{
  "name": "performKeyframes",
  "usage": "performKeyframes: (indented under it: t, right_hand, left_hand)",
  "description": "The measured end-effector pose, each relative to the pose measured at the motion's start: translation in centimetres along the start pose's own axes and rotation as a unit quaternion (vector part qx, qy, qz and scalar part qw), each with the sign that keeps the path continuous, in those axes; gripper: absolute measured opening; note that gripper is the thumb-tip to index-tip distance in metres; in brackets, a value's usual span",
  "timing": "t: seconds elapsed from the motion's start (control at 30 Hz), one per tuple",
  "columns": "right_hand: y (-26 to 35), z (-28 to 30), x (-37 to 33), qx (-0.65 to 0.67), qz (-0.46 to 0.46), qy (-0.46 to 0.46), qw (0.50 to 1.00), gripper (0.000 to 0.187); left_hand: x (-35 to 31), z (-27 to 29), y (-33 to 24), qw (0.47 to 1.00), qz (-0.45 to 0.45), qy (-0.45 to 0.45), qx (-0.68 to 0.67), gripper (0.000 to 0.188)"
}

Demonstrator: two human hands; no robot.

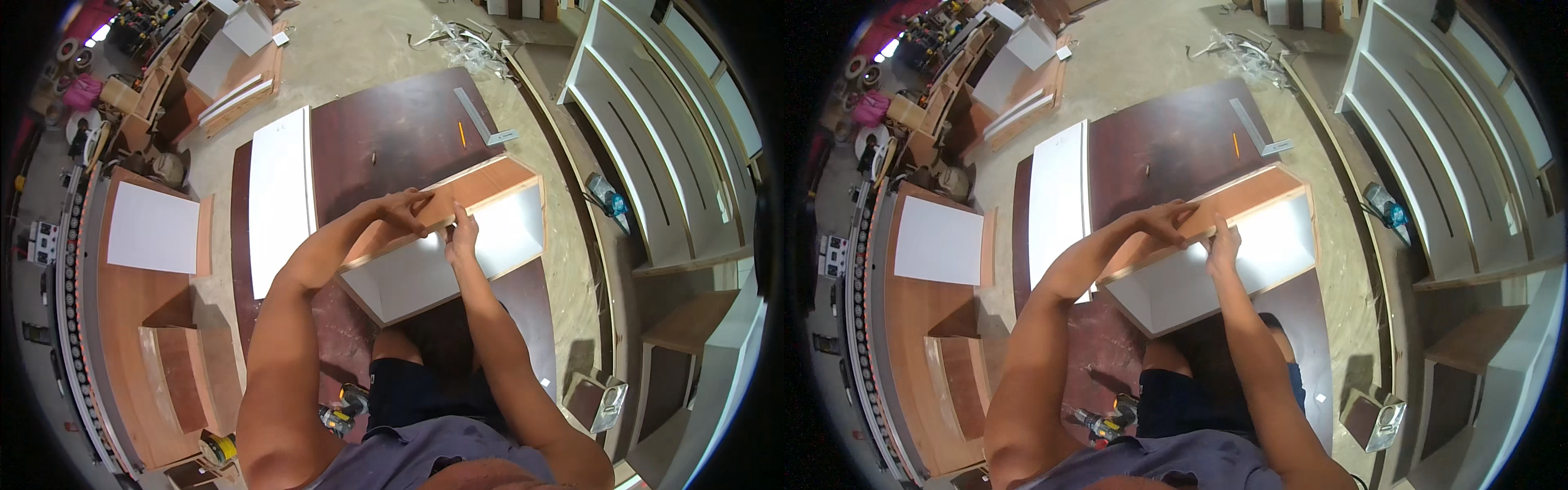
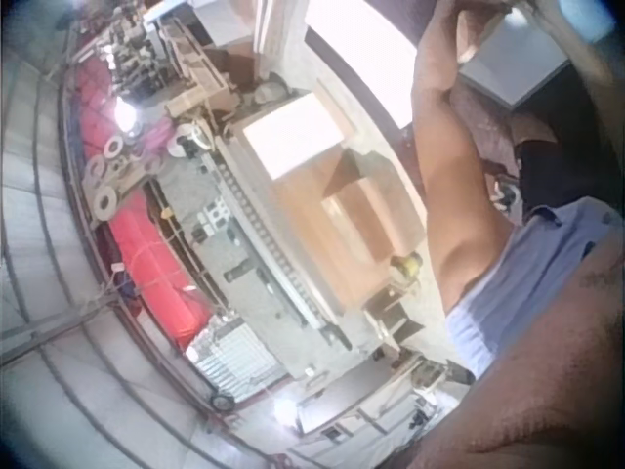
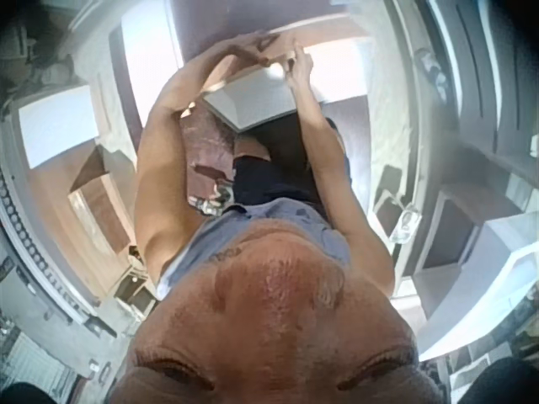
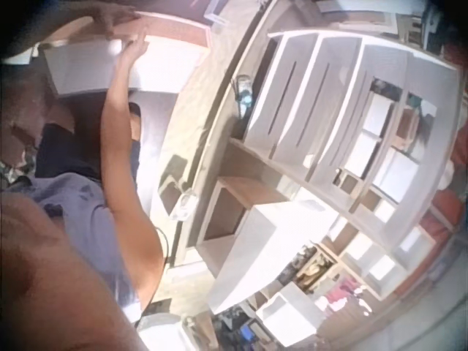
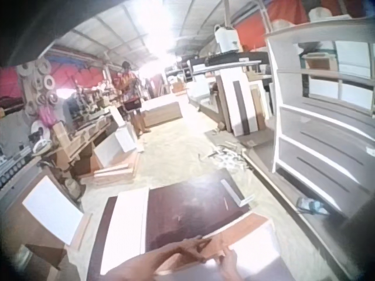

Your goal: The person assembles a small wooden box by aligning pre-drilled panels and driving screws with a cordless drill. They repeatedly reposition the box and panels to access different screw holes, then inspect the assembled unit.

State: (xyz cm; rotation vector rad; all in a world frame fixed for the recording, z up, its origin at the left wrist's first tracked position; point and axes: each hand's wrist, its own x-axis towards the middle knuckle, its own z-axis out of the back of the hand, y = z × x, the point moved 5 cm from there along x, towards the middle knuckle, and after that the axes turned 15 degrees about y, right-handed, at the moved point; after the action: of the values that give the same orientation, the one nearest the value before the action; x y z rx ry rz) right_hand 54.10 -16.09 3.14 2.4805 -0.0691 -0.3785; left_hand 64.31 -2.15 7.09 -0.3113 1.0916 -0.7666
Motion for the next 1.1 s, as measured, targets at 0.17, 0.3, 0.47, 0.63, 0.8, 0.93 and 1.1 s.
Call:
performKeyframes:
  t: [0.17, 0.3, 0.47, 0.63, 0.8, 0.93, 1.1]
  right_hand:
    - [-1.6, -3.1, 5.5, -0.094, -0.049, -0.058, 0.993, 0.029]
    - [-3.0, -5.0, 9.0, -0.184, -0.116, 0.005, 0.976, 0.029]
    - [-8.7, -5.3, 14.0, -0.337, -0.180, 0.067, 0.922, 0.043]
    - [-13.5, -7.8, 14.5, -0.498, -0.261, 0.189, 0.805, 0.044]
    - [-15.6, -9.6, 13.1, -0.601, -0.311, 0.315, 0.665, 0.051]
    - [-14.9, -9.2, 11.2, -0.668, -0.325, 0.409, 0.530, 0.053]
    - [-11.0, -7.2, 6.7, -0.758, -0.322, 0.502, 0.265, 0.050]
  left_hand:
    - [1.9, 0.5, 7.0, 0.969, -0.109, 0.006, -0.222, 0.107]
    - [1.5, 0.4, 11.5, 0.948, -0.093, -0.036, -0.302, 0.107]
    - [0.4, -3.5, 15.8, 0.869, -0.149, -0.095, -0.462, 0.103]
    - [-1.6, -10.4, 16.8, 0.769, -0.149, -0.212, -0.584, 0.105]
    - [-1.5, -16.5, 13.5, 0.661, -0.140, -0.397, -0.622, 0.102]
    - [1.9, -19.6, 7.4, 0.528, -0.166, -0.546, -0.629, 0.108]
    - [9.9, -23.9, -0.5, 0.448, -0.078, -0.622, -0.638, 0.096]
